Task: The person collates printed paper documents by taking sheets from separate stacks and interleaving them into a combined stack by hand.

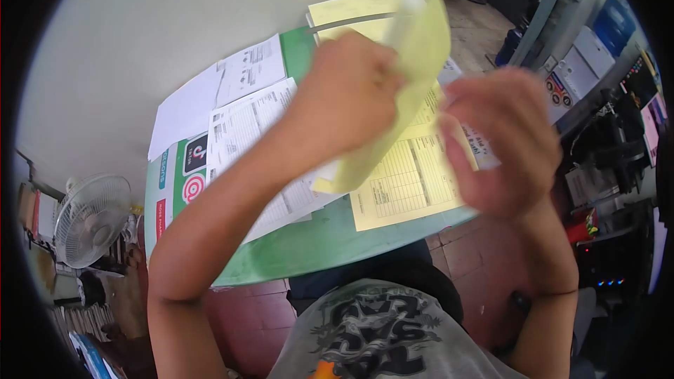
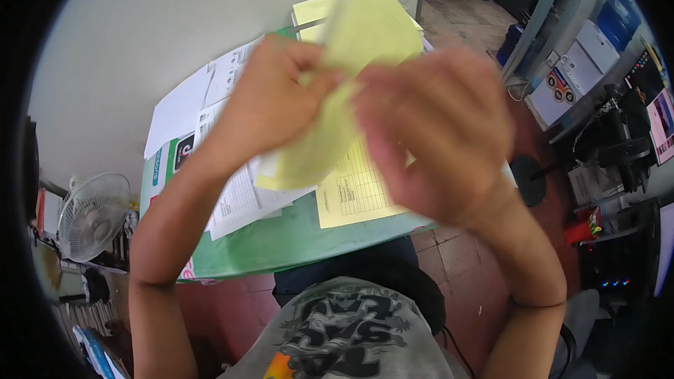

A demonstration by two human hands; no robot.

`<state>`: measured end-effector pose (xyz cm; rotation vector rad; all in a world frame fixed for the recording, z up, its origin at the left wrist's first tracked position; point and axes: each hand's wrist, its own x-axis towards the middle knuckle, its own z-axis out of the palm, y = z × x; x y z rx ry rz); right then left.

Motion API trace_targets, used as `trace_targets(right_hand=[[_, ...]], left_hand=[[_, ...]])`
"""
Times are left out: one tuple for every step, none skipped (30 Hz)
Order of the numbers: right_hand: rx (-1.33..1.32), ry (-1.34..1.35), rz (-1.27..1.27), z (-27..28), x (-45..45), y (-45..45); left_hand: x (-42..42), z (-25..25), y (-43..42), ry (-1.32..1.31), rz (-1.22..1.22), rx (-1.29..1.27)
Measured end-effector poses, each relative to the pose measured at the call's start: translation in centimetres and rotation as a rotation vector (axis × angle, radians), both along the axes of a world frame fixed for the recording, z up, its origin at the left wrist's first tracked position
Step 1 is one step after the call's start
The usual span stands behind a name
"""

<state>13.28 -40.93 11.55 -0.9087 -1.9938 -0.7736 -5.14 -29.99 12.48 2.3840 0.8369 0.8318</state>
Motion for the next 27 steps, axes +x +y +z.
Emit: trace_targets(right_hand=[[-0.06, 0.026, 0.176, -1.3, -1.7, 0.4], [-0.194, -0.001, 0.238, -2.8, -3.6, 0.4], [-0.286, -0.008, 0.274, -5.0, -5.2, 0.9], [-0.425, -0.091, 0.24, -6.5, -6.2, 1.3], [-0.481, -0.141, 0.198, -8.0, -6.9, 2.0], [-0.537, -0.192, 0.155, -9.4, -7.6, 2.7], [-0.594, -0.246, 0.113, -10.0, -8.0, 3.1], [-0.652, -0.327, 0.1, -10.2, -8.1, 3.4], [-0.71, -0.41, 0.087, -10.2, -8.3, 3.8], [-0.766, -0.492, 0.073, -10.2, -8.4, 4.2], [-0.723, -0.475, 0.095, -10.0, -8.4, 4.5], [-0.681, -0.459, 0.117, -9.8, -8.2, 4.5], [-0.64, -0.444, 0.137, -9.4, -8.0, 4.6], [-0.634, -0.42, 0.129, -8.8, -7.9, 4.8], [-0.628, -0.396, 0.12, -7.8, -7.7, 4.9], [-0.621, -0.371, 0.111, -6.9, -7.5, 5.1], [-0.607, -0.341, 0.114, -6.1, -7.3, 5.3], [-0.594, -0.31, 0.117, -5.4, -7.2, 5.5], [-0.579, -0.279, 0.12, -4.7, -7.0, 5.6], [-0.568, -0.275, 0.104, -3.9, -6.8, 5.6], [-0.557, -0.271, 0.089, -3.2, -6.7, 5.5], [-0.547, -0.266, 0.071, -2.7, -6.5, 5.5], [-0.51, -0.173, 0.114, -2.6, -6.1, 5.5], [-0.475, -0.081, 0.152, -2.5, -5.4, 5.3], [-0.439, 0.008, 0.186, -2.3, -4.5, 5.0], [-0.455, -0.003, 0.127, -1.5, -3.3, 4.2], [-0.513, -0.037, 0.08, -1.5, -1.6, 3.4]], left_hand=[[-1.0, 1.0, 0.8, -0.041, 0.072, -0.071], [-2.1, 1.4, 1.7, -0.151, 0.081, -0.166], [-3.4, 2.4, 2.1, -0.228, 0.113, -0.255], [-4.7, 2.8, 2.4, -0.343, 0.092, -0.25], [-5.8, 3.3, 2.4, -0.44, 0.131, -0.223], [-7.6, 3.6, 3.6, -0.423, 0.166, -0.161], [-8.7, 4.0, 3.6, -0.433, 0.199, -0.037], [-9.7, 4.7, 3.3, -0.44, 0.232, 0.086], [-10.5, 5.1, 3.0, -0.456, 0.253, 0.212], [-11.2, 5.5, 2.7, -0.47, 0.283, 0.339], [-11.7, 5.8, 2.4, -0.492, 0.299, 0.467], [-12.6, 6.0, 1.9, -0.382, 0.31, 0.567], [-13.4, 6.3, 1.4, -0.279, 0.319, 0.67], [-14.8, 6.4, 0.5, -0.042, 0.319, 0.738], [-15.7, 6.3, -0.4, 0.196, 0.313, 0.799], [-15.7, 5.6, -1.0, 0.277, 0.215, 0.816], [-15.5, 4.7, -1.6, 0.358, 0.115, 0.831], [-15.2, 3.5, -2.3, 0.365, 0.08, 0.714], [-14.9, 2.2, -3.0, 0.371, 0.045, 0.597], [-14.5, 1.1, -4.0, 0.424, 0.057, 0.489], [-14.2, 0.1, -4.8, 0.475, 0.07, 0.381], [-13.9, -1.0, -5.1, 0.491, 0.062, 0.371], [-13.9, -2.0, -4.8, 0.508, 0.065, 0.34], [-14.0, -2.9, -4.5, 0.521, 0.063, 0.309], [-13.8, -3.2, -4.2, 0.532, 0.058, 0.277], [-13.8, -2.9, -4.0, 0.501, 0.074, 0.292], [-13.6, -2.4, -3.9, 0.441, 0.112, 0.283]])
